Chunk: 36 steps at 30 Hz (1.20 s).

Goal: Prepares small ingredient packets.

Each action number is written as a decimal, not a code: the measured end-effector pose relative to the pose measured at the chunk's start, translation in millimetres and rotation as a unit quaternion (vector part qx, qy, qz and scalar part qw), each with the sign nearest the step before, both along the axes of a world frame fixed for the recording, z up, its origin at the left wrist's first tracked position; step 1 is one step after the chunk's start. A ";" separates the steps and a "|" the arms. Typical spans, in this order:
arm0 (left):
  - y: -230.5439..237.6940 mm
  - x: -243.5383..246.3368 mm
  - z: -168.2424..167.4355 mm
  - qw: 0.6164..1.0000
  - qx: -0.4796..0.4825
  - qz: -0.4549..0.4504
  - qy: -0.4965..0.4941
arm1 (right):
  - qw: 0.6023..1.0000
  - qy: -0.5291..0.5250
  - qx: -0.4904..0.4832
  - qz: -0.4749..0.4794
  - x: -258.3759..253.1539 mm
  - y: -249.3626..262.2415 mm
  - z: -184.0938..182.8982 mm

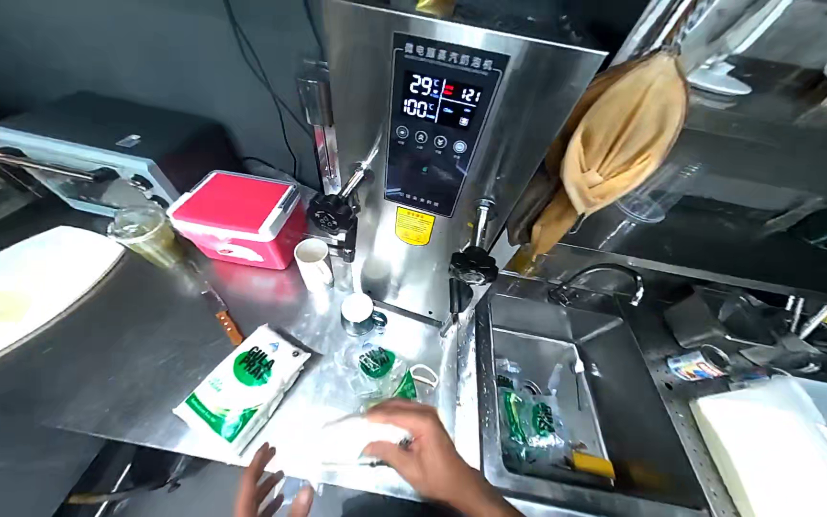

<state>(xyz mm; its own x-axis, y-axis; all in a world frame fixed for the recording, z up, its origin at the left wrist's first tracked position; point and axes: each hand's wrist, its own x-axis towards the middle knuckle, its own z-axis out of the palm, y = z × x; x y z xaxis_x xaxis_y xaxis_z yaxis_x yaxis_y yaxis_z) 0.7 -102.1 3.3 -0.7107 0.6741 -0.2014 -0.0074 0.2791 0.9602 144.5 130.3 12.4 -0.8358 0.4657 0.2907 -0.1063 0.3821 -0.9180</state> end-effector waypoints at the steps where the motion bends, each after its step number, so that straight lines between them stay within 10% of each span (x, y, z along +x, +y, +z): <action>1: 10.5 1.4 -1.0 0.998 0.014 -0.043 0.041 | 0.998 -0.002 0.052 0.034 1.4 -3.4 -15.4; 5: 54.3 15.9 -32.6 0.957 -0.015 -0.183 0.226 | 0.996 -0.067 0.061 -0.012 33.6 -9.9 -67.4; 16: 69.8 32.0 -16.9 0.906 -0.012 -0.119 0.406 | 0.965 -0.045 0.258 -0.025 57.1 41.3 -25.7; 27: 49.9 -8.1 -22.0 0.947 -0.045 -0.182 0.259 | 0.928 -0.165 0.333 0.040 22.7 60.7 -21.2; 30: 50.6 -19.0 -17.4 0.938 -0.096 -0.178 0.280 | 0.915 -0.187 0.308 0.179 21.2 62.5 -10.7; 36: 58.4 -24.3 -16.9 0.908 -0.102 -0.183 0.364 | 0.911 -0.256 0.284 0.155 12.2 73.1 -2.6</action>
<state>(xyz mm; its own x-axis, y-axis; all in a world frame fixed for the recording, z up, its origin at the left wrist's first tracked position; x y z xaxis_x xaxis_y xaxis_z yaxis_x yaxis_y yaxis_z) -23.6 -43.6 -13.5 -0.4421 0.8929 0.0850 0.7370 0.3077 0.6018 156.7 203.4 9.8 -0.9953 0.0803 -0.0541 0.0968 0.8350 -0.5417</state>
